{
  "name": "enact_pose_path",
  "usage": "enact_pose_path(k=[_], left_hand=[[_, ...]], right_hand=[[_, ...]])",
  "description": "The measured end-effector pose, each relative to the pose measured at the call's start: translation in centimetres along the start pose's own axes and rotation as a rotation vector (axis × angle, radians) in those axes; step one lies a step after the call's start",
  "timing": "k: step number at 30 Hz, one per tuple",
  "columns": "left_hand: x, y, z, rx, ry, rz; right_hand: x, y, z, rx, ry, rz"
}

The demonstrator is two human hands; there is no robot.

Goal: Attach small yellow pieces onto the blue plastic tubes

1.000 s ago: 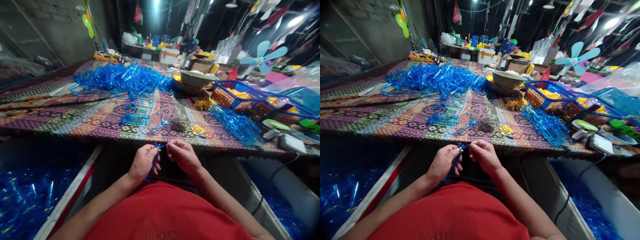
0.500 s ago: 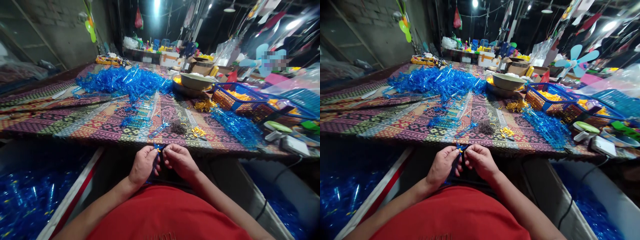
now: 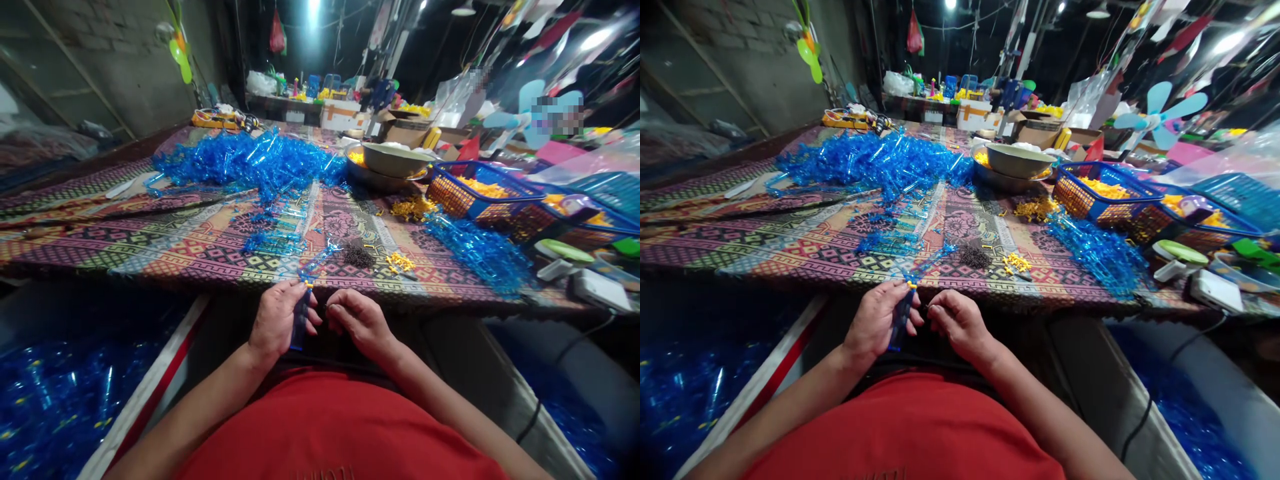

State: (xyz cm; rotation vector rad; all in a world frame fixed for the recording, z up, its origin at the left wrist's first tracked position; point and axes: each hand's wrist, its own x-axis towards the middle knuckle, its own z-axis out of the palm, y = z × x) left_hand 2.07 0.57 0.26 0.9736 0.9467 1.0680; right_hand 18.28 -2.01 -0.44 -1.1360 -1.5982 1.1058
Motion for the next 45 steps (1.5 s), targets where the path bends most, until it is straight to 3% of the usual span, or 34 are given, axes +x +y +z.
enact_pose_path(k=[3, 7, 9, 11, 16, 20, 24, 26, 27, 30, 32, 35, 39, 42, 45], left_hand=[[1.6, 1.6, -2.3, 0.415, 0.129, 0.2], [3.9, 4.5, -6.6, 1.25, 0.489, 0.5], [4.9, 5.6, -8.7, 1.619, 0.626, 0.486], [5.7, 6.2, -10.4, 1.817, 0.67, 0.38], [7.5, 5.6, -12.5, 1.926, 0.551, 0.249], [7.4, 5.3, -12.0, 1.877, 0.51, 0.198], [4.5, 5.8, -8.8, 1.626, 0.536, 0.414], [2.4, 5.8, -6.2, 1.301, 0.397, 0.54], [1.4, 5.6, -4.8, 1.105, 0.27, 0.528], [-0.7, 4.5, -1.3, 0.543, -0.161, 0.145], [-1.2, 3.7, 0.1, 0.292, -0.292, -0.077], [-1.4, 3.0, 0.9, 0.097, -0.36, -0.221], [-1.4, 2.8, 1.1, -0.013, -0.399, -0.262], [-1.6, 2.8, 1.2, -0.073, -0.4, -0.285], [-1.8, 2.9, 1.3, -0.112, -0.373, -0.286]], right_hand=[[0.2, 0.5, -0.7, -0.053, 0.038, 0.001], [0.6, 0.8, -1.6, -0.024, 0.093, 0.027], [0.7, 0.7, -1.7, 0.077, 0.09, 0.06], [0.8, 0.5, -1.6, 0.238, 0.07, 0.085], [0.9, 0.1, -0.9, 0.514, 0.049, 0.093], [0.9, 0.1, -1.0, 0.509, 0.04, 0.082], [0.8, -0.4, -1.4, 0.084, 0.089, -0.122], [0.8, -0.8, -1.6, -0.195, 0.13, -0.302], [0.7, -1.0, -1.6, -0.296, 0.153, -0.397], [0.6, -1.4, -1.8, -0.456, 0.168, -0.609], [0.4, -1.6, -2.1, -0.531, 0.111, -0.673], [0.1, -2.0, -2.5, -0.636, -0.001, -0.704], [-0.2, -2.4, -2.7, -0.691, -0.092, -0.719], [-0.2, -2.2, -2.3, -0.617, -0.072, -0.679], [-0.1, -1.9, -1.8, -0.48, 0.04, -0.622]])
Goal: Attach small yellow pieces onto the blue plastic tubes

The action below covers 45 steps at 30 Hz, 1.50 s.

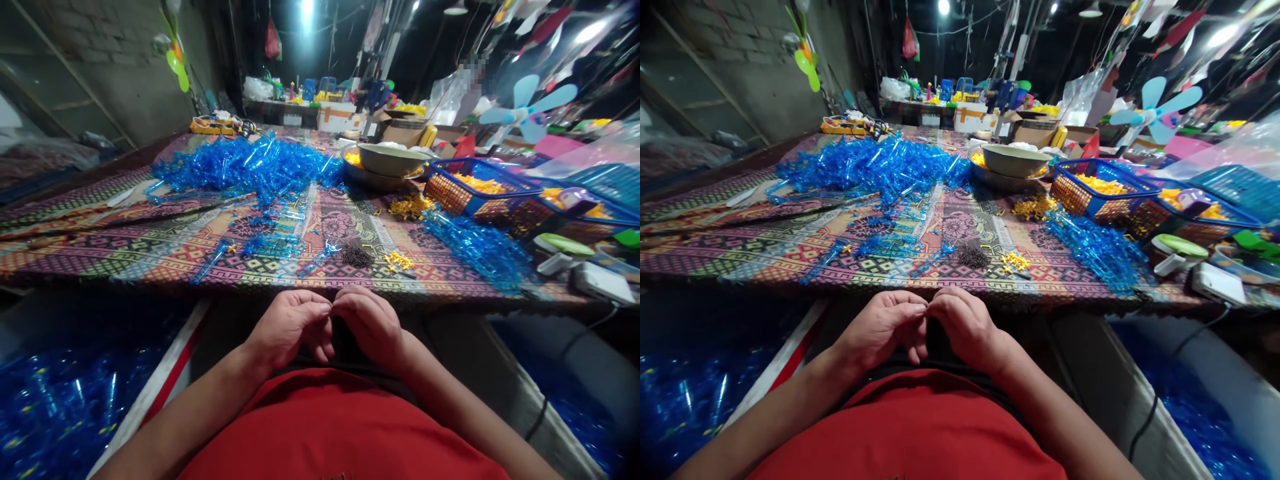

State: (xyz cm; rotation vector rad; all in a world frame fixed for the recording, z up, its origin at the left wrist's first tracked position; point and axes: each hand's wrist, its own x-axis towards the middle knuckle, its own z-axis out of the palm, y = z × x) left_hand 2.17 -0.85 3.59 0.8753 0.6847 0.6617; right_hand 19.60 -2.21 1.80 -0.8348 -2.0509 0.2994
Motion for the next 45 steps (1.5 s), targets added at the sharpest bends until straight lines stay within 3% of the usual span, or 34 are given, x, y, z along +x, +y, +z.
enact_pose_path(k=[5, 19, 31, 36, 45], left_hand=[[-0.3, -0.2, -0.2, -0.007, 0.046, 0.049], [-0.3, -0.6, -0.1, 0.024, 0.074, 0.1], [-0.3, -1.4, 0.1, 0.145, 0.243, 0.178], [-0.5, -1.7, 0.0, 0.304, 0.286, 0.247], [-0.6, -1.8, -0.2, 0.394, 0.24, 0.273]], right_hand=[[0.0, -0.1, 0.3, 0.071, 0.077, 0.15], [0.3, -0.2, 0.5, 0.079, 0.065, 0.039], [0.5, -0.5, 0.8, 0.103, 0.137, 0.142], [0.7, -0.6, 0.5, 0.156, 0.05, 0.23], [0.6, -0.9, 0.6, 0.154, -0.013, 0.372]])
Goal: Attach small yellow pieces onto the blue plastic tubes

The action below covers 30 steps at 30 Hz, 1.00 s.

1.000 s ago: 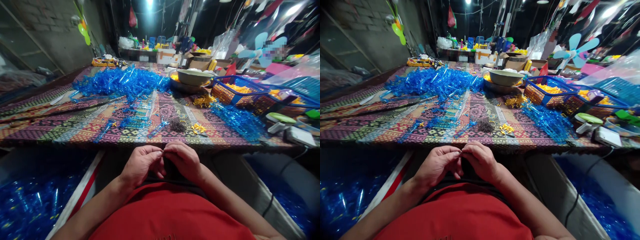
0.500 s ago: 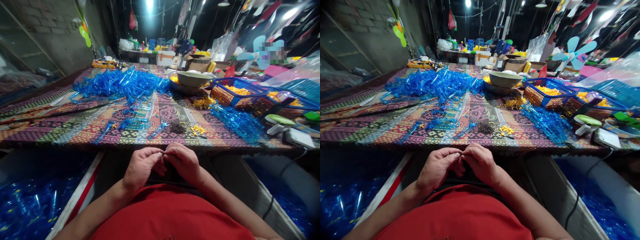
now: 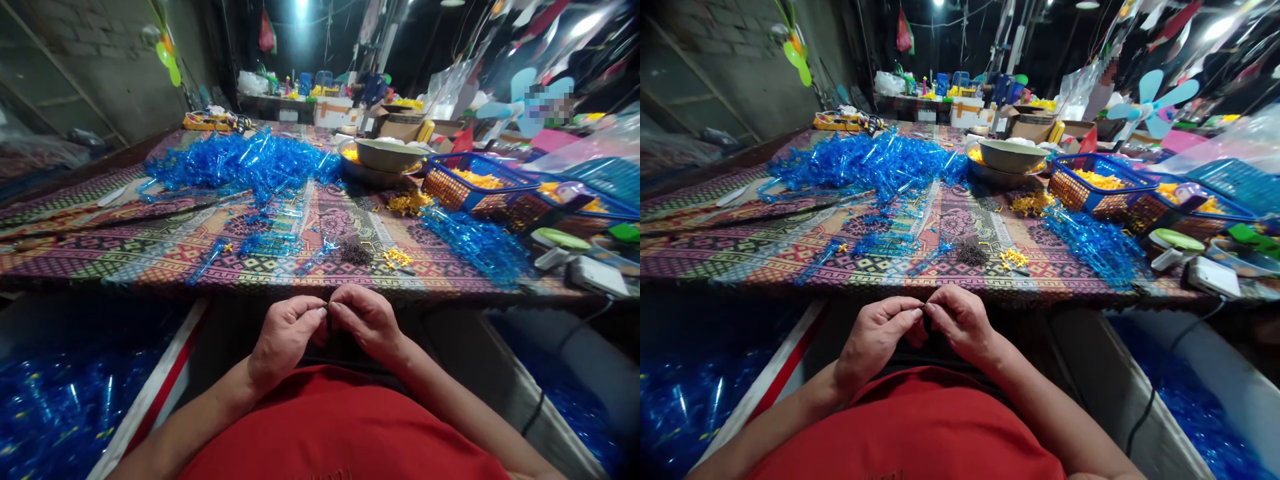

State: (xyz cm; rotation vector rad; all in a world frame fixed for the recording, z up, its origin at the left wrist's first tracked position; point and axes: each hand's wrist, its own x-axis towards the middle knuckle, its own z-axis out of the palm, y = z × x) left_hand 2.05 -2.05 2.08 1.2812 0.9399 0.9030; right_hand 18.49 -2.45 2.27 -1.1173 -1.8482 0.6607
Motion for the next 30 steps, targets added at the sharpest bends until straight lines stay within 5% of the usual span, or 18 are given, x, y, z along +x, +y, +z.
enact_pose_path(k=[21, 30], left_hand=[[0.5, -0.7, -0.7, -0.246, -0.15, -0.114], [0.5, -0.8, -0.7, -0.42, -0.171, -0.245]], right_hand=[[-0.1, 0.2, 0.6, 0.154, -0.111, 0.121], [0.1, 0.9, 0.7, 0.174, -0.086, -0.087]])
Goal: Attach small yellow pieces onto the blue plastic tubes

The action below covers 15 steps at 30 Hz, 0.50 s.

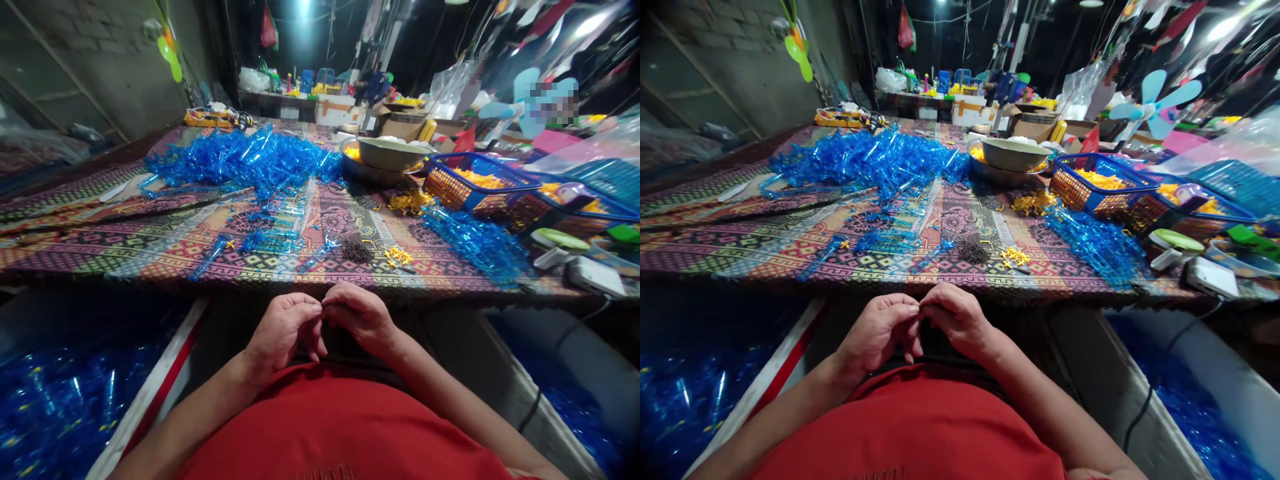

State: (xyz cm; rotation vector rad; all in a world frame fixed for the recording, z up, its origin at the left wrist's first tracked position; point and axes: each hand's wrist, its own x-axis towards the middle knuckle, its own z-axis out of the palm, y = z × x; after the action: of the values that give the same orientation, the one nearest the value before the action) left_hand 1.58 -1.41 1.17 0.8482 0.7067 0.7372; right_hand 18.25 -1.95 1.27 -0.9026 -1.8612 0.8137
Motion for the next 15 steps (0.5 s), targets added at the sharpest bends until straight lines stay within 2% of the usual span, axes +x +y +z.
enact_pose_path(k=[2, 5, 10, 15], left_hand=[[-0.03, 0.03, -0.1, -0.065, -0.053, -0.063], [-0.05, 0.02, -0.16, -0.106, -0.085, -0.105], [-0.15, -0.26, 0.04, 0.04, 0.036, 0.059], [-0.13, -0.48, 0.24, 0.166, 0.08, 0.146]], right_hand=[[0.07, -0.11, -0.27, -0.033, -0.041, -0.032], [-0.03, -0.27, -0.4, 0.03, -0.049, 0.047], [-0.3, -0.2, -0.06, 0.323, -0.024, 0.269], [-0.25, 0.05, 0.22, 0.495, 0.001, 0.403]])
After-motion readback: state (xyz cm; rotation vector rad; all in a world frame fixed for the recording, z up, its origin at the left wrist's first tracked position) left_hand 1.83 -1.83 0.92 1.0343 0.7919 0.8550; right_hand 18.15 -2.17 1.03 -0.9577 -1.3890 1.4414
